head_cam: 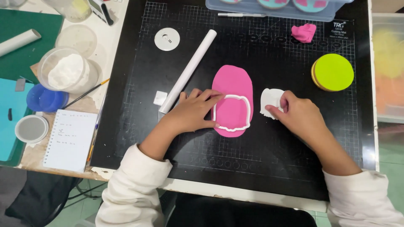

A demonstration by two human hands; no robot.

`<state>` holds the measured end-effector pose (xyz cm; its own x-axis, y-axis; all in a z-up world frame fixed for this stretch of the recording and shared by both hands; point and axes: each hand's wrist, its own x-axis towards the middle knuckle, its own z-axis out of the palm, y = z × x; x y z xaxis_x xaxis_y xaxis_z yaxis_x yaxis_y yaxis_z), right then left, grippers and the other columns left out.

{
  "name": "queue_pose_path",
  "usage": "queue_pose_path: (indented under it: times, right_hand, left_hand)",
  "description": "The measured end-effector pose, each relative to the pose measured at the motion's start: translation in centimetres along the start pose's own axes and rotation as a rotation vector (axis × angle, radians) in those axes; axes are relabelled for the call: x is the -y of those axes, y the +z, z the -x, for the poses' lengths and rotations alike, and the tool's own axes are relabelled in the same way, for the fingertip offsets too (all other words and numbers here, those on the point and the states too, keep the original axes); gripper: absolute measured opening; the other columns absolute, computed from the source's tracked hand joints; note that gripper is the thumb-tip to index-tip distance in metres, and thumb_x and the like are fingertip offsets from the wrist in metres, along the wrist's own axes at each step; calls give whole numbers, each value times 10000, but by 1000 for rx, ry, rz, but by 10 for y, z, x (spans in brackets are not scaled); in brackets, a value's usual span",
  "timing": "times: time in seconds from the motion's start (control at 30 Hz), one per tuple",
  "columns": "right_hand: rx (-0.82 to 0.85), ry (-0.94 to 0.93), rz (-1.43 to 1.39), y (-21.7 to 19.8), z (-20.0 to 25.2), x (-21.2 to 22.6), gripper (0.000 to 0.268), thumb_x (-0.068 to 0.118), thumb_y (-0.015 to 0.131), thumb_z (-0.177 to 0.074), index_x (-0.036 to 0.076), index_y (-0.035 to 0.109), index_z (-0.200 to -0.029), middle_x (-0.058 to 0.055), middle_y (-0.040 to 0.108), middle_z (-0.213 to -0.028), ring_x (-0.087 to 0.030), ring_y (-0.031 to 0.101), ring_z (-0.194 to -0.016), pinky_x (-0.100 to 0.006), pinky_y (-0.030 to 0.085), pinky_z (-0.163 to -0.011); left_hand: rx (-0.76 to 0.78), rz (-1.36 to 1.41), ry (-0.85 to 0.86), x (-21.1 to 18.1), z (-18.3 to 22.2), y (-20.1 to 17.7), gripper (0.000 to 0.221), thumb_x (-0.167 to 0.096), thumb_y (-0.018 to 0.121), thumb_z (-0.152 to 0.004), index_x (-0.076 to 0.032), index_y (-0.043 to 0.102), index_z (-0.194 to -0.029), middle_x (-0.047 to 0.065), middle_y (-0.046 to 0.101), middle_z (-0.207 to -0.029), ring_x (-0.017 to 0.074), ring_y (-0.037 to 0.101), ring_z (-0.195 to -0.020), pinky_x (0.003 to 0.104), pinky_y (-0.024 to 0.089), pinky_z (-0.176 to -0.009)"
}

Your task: Rolling out pink fondant on a mat and using a plastic cutter to create a specific shape.

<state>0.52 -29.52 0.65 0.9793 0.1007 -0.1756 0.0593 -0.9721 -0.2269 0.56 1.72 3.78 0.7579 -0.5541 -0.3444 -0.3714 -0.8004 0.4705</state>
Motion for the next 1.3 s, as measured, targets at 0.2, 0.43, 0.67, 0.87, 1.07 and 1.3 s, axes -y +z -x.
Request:
queue_pose_path:
  times: [0.2, 0.43, 0.67, 0.87, 1.07, 1.3]
  right_hand:
    - [156, -54, -139, -6, -7, -11, 598, 333, 709, -940, 98, 496, -1447, -151, 708, -896, -398, 726, -943, -499, 557, -849]
    - [163, -131, -169, -1, -16, -20, 504, 283, 667, -955, 211, 577, -1445, -149, 744, -811, -372, 748, -859, -467, 578, -821]
    - [188, -91, -215, -4, -24, -22, 407, 271, 721, -932, 223, 701, -1335, -100, 762, -771, -286, 767, -777, -370, 600, -777]
    - [64, -128, -271, 8, -29, -34, 395, 224, 824, -835, 163, 762, -1220, -96, 776, -984, -274, 728, -817, -370, 588, -767]
    - [-202, -174, -324, 34, -28, -41, 323, 311, 841, -826, 263, 791, -1141, 59, 750, -1082, -196, 702, -820, -315, 578, -750]
    - [-111, -449, -215, 40, 1, 49, 273, 367, 782, -850, 254, 768, -1098, 68, 743, -1070, -171, 715, -1042, -295, 606, -817]
  left_hand:
    - [9, 6, 8, 1, 1, 0, 816, -422, 766, -861, -110, 439, -1540, 113, 395, -1575, 405, 403, -1322, 542, 327, -957]
    - [16, 0, 12, 5, -1, 1, 835, -455, 766, -846, -108, 443, -1533, 97, 384, -1578, 400, 390, -1322, 553, 320, -970]
    - [46, 3, 11, 4, 0, -2, 853, -481, 750, -852, -115, 413, -1545, 87, 374, -1572, 385, 387, -1326, 531, 331, -956]
    - [20, 31, 24, 6, -2, 0, 859, -473, 770, -830, -111, 429, -1531, 93, 399, -1558, 389, 391, -1325, 533, 327, -947]
    - [-9, 41, 46, 9, -4, 2, 854, -469, 783, -817, -112, 447, -1516, 96, 436, -1541, 381, 390, -1342, 527, 325, -939]
    - [-45, 45, 45, 10, -3, 4, 842, -450, 786, -814, -116, 448, -1509, 123, 500, -1504, 379, 404, -1353, 553, 313, -950]
